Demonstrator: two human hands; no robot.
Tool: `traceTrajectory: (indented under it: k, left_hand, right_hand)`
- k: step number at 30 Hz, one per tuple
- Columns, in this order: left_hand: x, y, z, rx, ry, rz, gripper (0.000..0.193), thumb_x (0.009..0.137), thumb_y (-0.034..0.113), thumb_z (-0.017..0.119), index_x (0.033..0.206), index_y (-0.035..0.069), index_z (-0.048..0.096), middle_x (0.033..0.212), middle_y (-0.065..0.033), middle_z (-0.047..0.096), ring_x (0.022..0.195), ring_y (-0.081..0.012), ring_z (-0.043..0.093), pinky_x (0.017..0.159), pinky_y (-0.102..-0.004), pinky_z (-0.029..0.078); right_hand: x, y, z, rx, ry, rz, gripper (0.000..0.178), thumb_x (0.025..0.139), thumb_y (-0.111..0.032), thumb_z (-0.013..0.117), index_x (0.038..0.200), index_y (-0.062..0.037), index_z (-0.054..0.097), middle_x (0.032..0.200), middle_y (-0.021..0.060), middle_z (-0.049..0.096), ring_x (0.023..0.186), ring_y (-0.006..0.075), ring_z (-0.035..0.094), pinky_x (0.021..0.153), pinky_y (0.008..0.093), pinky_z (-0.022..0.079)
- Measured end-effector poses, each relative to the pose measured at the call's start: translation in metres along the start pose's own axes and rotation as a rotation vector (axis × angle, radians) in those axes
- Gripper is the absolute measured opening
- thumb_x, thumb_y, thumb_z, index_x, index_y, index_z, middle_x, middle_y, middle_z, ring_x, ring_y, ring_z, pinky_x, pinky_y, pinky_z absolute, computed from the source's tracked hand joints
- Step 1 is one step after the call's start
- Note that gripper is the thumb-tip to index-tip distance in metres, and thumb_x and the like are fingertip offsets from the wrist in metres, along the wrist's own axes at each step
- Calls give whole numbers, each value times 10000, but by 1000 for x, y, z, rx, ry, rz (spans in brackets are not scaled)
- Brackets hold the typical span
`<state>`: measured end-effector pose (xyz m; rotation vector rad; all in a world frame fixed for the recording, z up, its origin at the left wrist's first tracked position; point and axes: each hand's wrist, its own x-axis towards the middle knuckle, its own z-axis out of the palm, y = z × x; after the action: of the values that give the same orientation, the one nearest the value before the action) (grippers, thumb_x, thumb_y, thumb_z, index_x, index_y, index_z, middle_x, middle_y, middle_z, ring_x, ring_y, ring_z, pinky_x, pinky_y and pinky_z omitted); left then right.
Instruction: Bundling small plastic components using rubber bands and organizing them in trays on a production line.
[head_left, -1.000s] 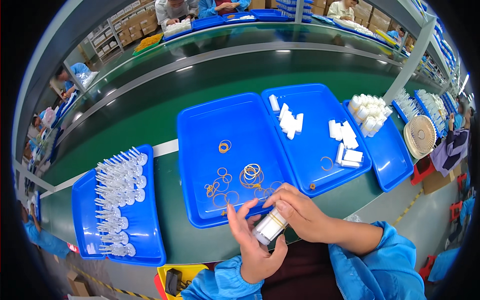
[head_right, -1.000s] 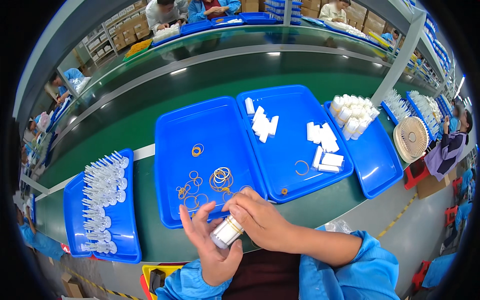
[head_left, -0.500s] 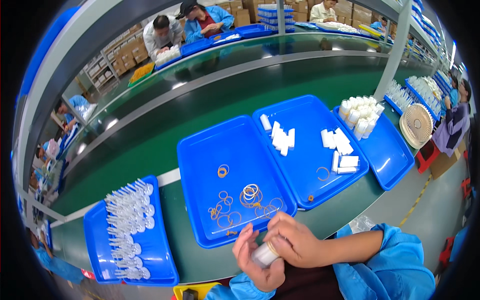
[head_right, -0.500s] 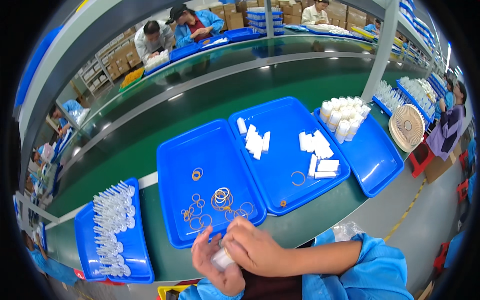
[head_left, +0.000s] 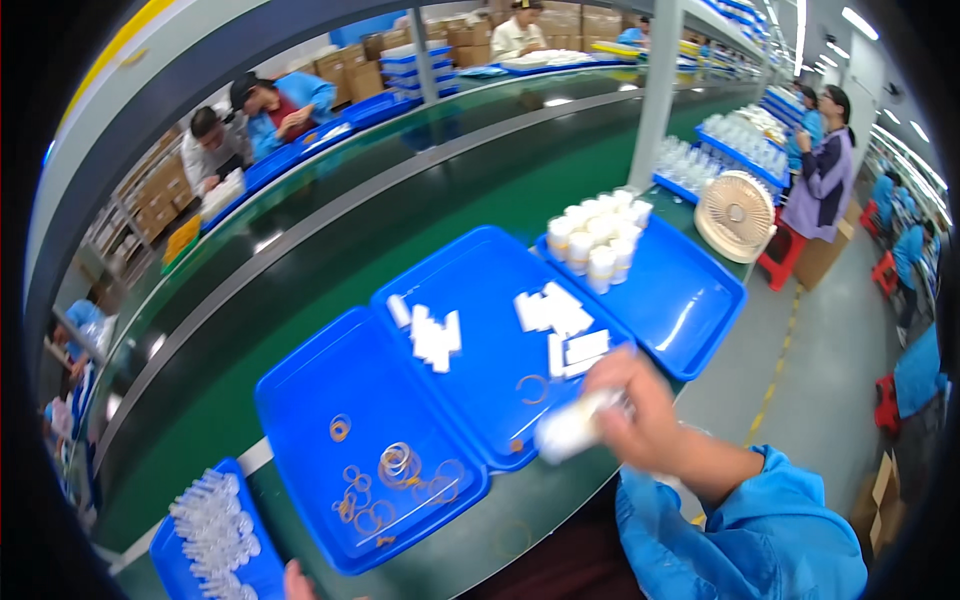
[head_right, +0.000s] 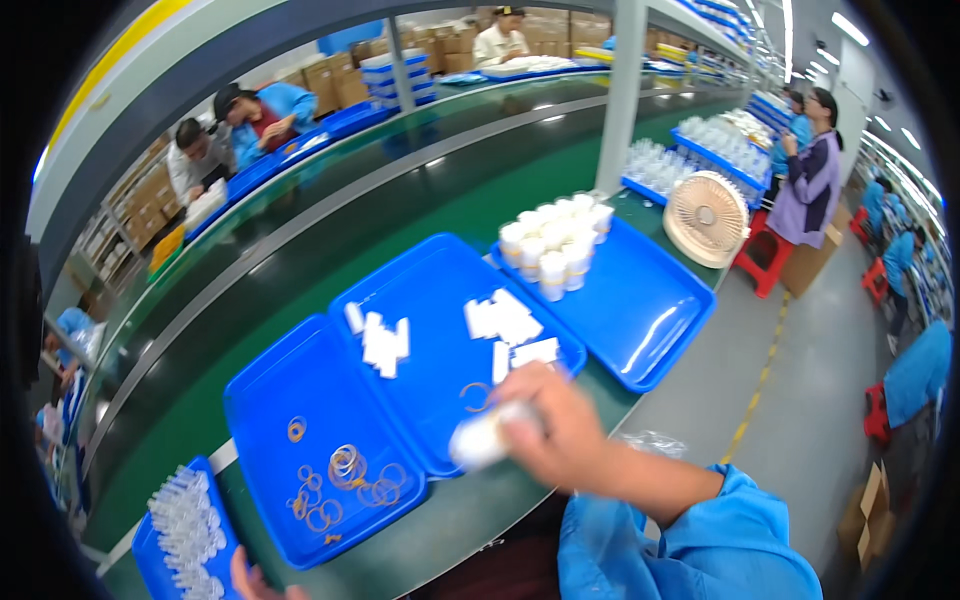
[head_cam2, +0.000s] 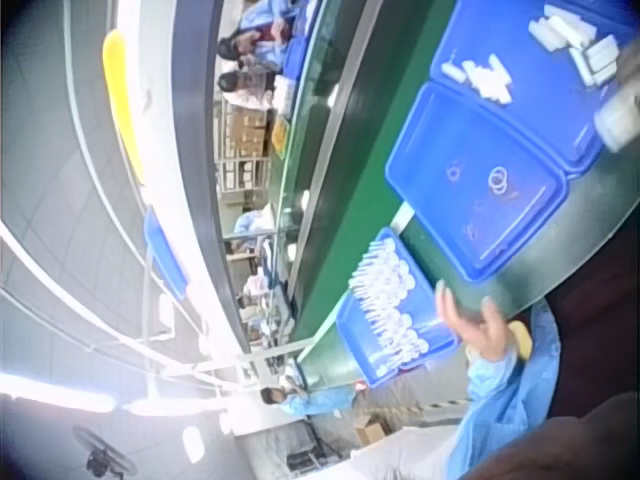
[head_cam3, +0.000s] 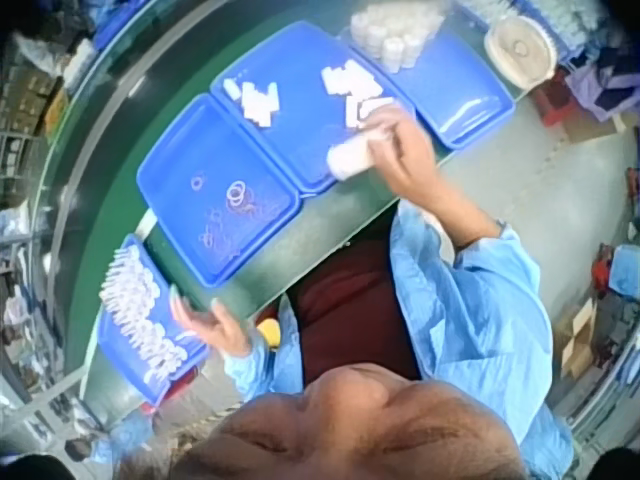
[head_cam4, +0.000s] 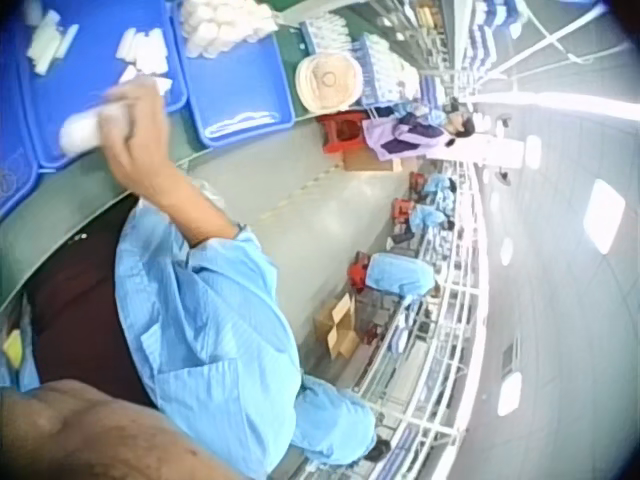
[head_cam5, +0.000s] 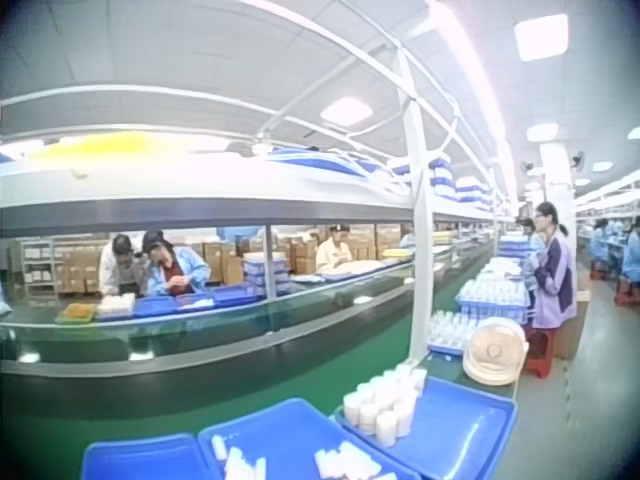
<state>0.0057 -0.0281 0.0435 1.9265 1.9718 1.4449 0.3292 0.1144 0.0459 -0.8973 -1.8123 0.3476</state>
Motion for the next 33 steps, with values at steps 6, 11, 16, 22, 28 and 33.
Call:
traceTrajectory:
  k: [6,11,16,22,28,33]
  left_hand:
    - [-5,-74,-63,756,-146,-199,376,830,176,591,1125,-51,531,1100,-273,535,1010,-414,502,893,-433,387]
    - [-11,-105,-87,982,-313,-373,412,785,140,552,1172,3,517,1119,-277,521,1008,-414,503,882,-428,398]
    - [-5,-116,-89,1168,-361,-497,382,805,216,511,1147,50,538,1046,-230,559,904,-382,555,767,-433,454]
    - [-19,-152,-112,1123,-276,-315,345,817,227,535,1103,37,568,988,-218,578,860,-378,565,733,-438,455]
    - [-18,-121,-107,1094,-278,-229,325,813,223,550,1053,7,588,961,-223,581,868,-398,542,747,-455,436]
    - [-16,-109,-105,1131,-321,-219,316,820,247,536,1033,21,596,920,-210,594,834,-384,549,722,-449,441]
  right_hand:
    - [29,95,-120,-579,462,228,247,798,-153,634,930,-14,479,845,137,545,724,277,553,670,347,443]
    - [42,171,-154,-798,304,283,285,781,-259,663,886,-40,514,862,153,565,815,323,563,696,399,444]
    - [63,213,-143,-862,158,361,344,791,-359,632,927,-67,511,945,163,555,845,366,568,721,445,458]
    - [58,244,-132,-853,17,472,349,867,-370,507,1008,-54,550,966,165,552,835,383,572,725,451,464]
    - [60,185,-116,-953,102,108,351,868,-310,519,1117,-64,549,1054,133,522,894,327,562,783,408,453]
    - [48,178,-98,-869,-187,84,320,831,-250,576,1106,-87,549,1080,110,500,783,291,593,667,376,491]
